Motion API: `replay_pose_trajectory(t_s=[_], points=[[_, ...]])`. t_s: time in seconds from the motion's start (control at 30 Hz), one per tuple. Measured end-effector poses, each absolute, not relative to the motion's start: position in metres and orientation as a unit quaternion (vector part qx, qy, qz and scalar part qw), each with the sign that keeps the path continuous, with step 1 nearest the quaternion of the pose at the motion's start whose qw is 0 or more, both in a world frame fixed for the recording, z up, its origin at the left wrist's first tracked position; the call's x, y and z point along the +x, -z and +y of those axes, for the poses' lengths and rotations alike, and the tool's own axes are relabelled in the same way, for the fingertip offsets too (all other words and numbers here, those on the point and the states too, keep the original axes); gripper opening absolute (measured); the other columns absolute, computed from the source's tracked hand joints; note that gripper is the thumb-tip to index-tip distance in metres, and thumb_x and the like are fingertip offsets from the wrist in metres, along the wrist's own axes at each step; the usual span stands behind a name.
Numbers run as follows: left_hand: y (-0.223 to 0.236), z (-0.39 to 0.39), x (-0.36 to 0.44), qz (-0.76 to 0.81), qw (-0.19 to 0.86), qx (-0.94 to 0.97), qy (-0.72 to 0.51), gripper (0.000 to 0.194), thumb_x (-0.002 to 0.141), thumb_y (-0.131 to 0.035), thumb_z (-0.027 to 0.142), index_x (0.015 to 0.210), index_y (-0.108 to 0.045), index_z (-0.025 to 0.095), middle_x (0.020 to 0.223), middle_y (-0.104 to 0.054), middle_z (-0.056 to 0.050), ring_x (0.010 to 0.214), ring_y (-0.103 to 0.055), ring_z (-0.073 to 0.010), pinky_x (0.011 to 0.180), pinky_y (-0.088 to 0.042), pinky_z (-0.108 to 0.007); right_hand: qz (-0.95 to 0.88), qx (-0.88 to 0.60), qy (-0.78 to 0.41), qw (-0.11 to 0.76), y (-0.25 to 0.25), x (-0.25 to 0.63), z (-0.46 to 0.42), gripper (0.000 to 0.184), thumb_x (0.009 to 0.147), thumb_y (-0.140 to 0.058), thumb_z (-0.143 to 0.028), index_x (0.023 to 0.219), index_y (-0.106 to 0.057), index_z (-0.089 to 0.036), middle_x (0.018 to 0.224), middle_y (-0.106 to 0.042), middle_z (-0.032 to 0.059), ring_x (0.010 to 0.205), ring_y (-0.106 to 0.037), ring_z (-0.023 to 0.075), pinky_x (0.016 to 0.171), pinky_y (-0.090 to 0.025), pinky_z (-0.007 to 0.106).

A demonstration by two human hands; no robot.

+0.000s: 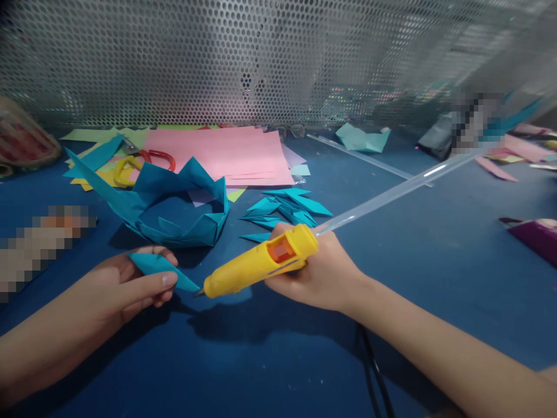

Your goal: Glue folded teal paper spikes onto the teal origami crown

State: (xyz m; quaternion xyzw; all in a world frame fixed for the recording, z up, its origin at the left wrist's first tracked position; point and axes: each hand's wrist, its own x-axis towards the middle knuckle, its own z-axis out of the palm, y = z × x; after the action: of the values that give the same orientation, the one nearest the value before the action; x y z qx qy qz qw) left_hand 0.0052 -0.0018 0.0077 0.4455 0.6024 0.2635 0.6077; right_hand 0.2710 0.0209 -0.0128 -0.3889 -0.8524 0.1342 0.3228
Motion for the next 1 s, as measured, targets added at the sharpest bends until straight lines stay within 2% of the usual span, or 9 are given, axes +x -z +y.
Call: replay_pose_trajectory(t_s=[0.23,0.53,0.7,0.87,1.0], points=[[-0.0057,-0.004,0.0037,0.604,0.604,0.448,-0.264,0.02,0.072,-0.075,0.04,0.076,-0.065,0.023,0.066,-0.064,0.004,0.069,-0.058,-0.0177,0.07,-0.046,-0.031,-0.842,-0.386,-0.145,0.347,0.0093,0.2684,0.0182,0.023,0.079,-0.067,-0.026,0.073,-0.045,-0.024,0.053,-0.057,-0.0066,0.039,-0.051,0.0079,0.039,-0.04,0.017],[-0.0009,-0.0023,0.0021,0.589,0.611,0.443,-0.289,0.023,0.071,-0.078,0.041,0.08,-0.066,0.024,0.067,-0.065,0.005,0.069,-0.059,-0.017,0.071,-0.047,-0.031,-0.848,-0.383,-0.138,0.34,0.0123,0.2712,0.0184,0.026,0.08,-0.07,-0.028,0.073,-0.045,-0.024,0.054,-0.056,-0.0075,0.04,-0.05,0.007,0.039,-0.04,0.016],[-0.0029,-0.0024,0.003,0.59,0.61,0.454,-0.273,0.022,0.073,-0.076,0.042,0.079,-0.066,0.023,0.071,-0.066,0.004,0.072,-0.06,-0.0174,0.073,-0.047,-0.031,-0.863,-0.364,-0.082,0.342,0.0136,0.2723,0.0183,0.028,0.082,-0.07,-0.028,0.073,-0.043,-0.024,0.055,-0.054,-0.008,0.042,-0.049,0.0061,0.042,-0.04,0.016],[-0.0017,-0.0031,0.0032,0.591,0.607,0.449,-0.283,0.022,0.071,-0.077,0.041,0.079,-0.066,0.023,0.068,-0.065,0.005,0.07,-0.06,-0.0173,0.071,-0.047,-0.031,-0.881,-0.333,0.039,0.332,0.0137,0.276,0.0177,0.029,0.088,-0.067,-0.025,0.076,-0.04,-0.024,0.056,-0.051,-0.0087,0.044,-0.045,0.0063,0.045,-0.037,0.019],[-0.0018,-0.003,0.003,0.596,0.607,0.446,-0.28,0.024,0.07,-0.077,0.042,0.078,-0.065,0.023,0.069,-0.065,0.005,0.071,-0.06,-0.0171,0.071,-0.048,-0.031,-0.885,-0.314,0.056,0.34,0.0136,0.2767,0.016,0.03,0.088,-0.066,-0.019,0.077,-0.039,-0.024,0.057,-0.049,-0.0086,0.046,-0.043,0.0065,0.046,-0.035,0.019]])
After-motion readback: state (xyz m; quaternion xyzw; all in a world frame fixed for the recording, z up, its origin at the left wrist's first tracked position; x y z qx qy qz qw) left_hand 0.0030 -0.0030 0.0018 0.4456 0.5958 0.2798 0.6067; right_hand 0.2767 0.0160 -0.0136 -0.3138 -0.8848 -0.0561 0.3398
